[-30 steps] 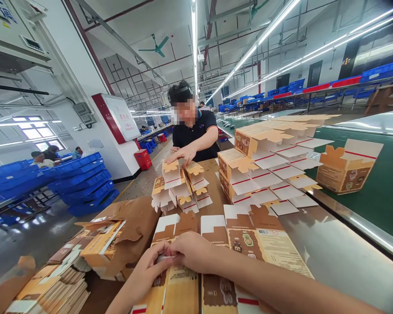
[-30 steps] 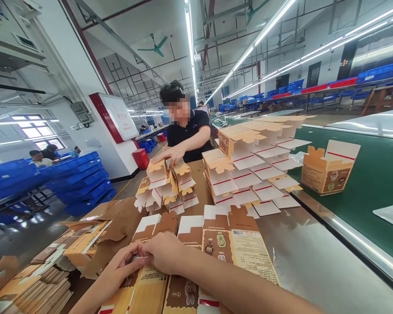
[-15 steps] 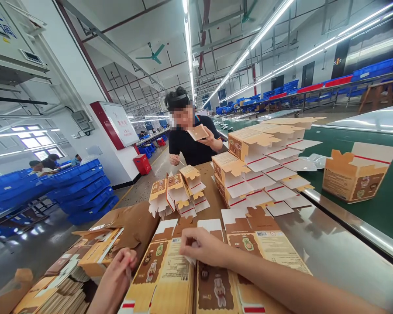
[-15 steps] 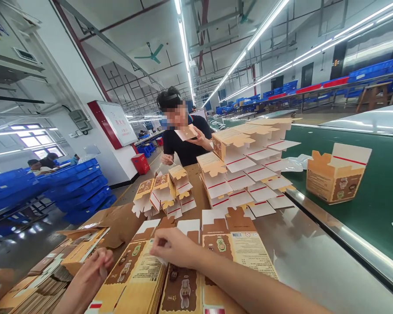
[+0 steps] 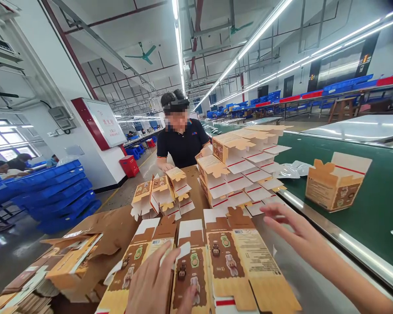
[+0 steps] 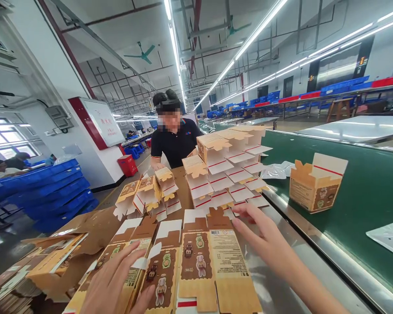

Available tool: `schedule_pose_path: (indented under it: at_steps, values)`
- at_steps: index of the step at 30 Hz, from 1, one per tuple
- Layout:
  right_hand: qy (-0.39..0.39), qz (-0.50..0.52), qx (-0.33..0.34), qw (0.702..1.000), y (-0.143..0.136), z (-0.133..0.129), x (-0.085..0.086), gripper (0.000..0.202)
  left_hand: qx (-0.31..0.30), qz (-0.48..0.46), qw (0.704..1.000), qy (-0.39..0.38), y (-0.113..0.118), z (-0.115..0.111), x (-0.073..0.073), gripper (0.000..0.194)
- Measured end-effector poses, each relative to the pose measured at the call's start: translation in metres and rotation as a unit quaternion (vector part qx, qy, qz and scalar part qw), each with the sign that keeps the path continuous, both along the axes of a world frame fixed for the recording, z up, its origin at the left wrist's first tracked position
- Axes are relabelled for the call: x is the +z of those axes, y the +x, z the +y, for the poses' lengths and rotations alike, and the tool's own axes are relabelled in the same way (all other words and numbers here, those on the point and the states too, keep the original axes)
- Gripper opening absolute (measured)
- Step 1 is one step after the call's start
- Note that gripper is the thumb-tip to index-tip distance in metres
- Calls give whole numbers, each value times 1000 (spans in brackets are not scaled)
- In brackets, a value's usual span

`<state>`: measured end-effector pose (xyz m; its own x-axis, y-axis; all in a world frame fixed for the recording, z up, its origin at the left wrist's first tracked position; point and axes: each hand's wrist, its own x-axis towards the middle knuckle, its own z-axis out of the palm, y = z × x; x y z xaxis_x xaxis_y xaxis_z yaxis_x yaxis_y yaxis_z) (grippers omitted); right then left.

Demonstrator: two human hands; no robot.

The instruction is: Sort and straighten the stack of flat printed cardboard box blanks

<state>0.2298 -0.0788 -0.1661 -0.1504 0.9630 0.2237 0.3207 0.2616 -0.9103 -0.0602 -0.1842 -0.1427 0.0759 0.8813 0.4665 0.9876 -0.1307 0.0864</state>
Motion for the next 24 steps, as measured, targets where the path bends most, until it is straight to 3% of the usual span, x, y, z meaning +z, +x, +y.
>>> schedule_pose_path:
  at_steps: [2, 5, 7, 11, 13, 15, 18, 20, 22, 24]
  values:
    - [-46, -38, -31, 998, 18, -5, -29, 42, 49, -38, 993, -102, 2, 15, -7, 53]
    - [-95, -57, 21, 994, 23, -12, -61, 49, 65, -99, 973, -198, -1, 32, -6, 36]
    - [-98, -68, 68, 991, 18, -15, -73, 47, 70, -149, 971, -171, -3, 36, 3, 37]
    - [-80, -81, 99, 989, 8, -18, -84, 34, 127, -227, 965, -31, -6, 30, 38, 35]
    - [-70, -63, 90, 991, 6, -17, -86, 32, 109, -215, 970, -39, -6, 27, 52, 36]
    - [-64, -36, 67, 995, 5, -17, -87, 34, 77, -168, 977, -106, -9, 26, 56, 33]
    - [-54, -6, 50, 997, -1, -17, -81, 39, 62, -111, 964, -235, -23, 27, 40, 34]
    - [-43, 7, 46, 998, -8, -17, -76, 40, 61, -117, 953, -272, -35, 26, 22, 33]
    - [-37, 28, 43, 998, -15, -16, -71, 39, 67, -124, 964, -225, -39, 22, 7, 33]
    - [-41, 46, 37, 997, -21, -16, -68, 39, 41, -84, 988, -126, -26, 16, -4, 47]
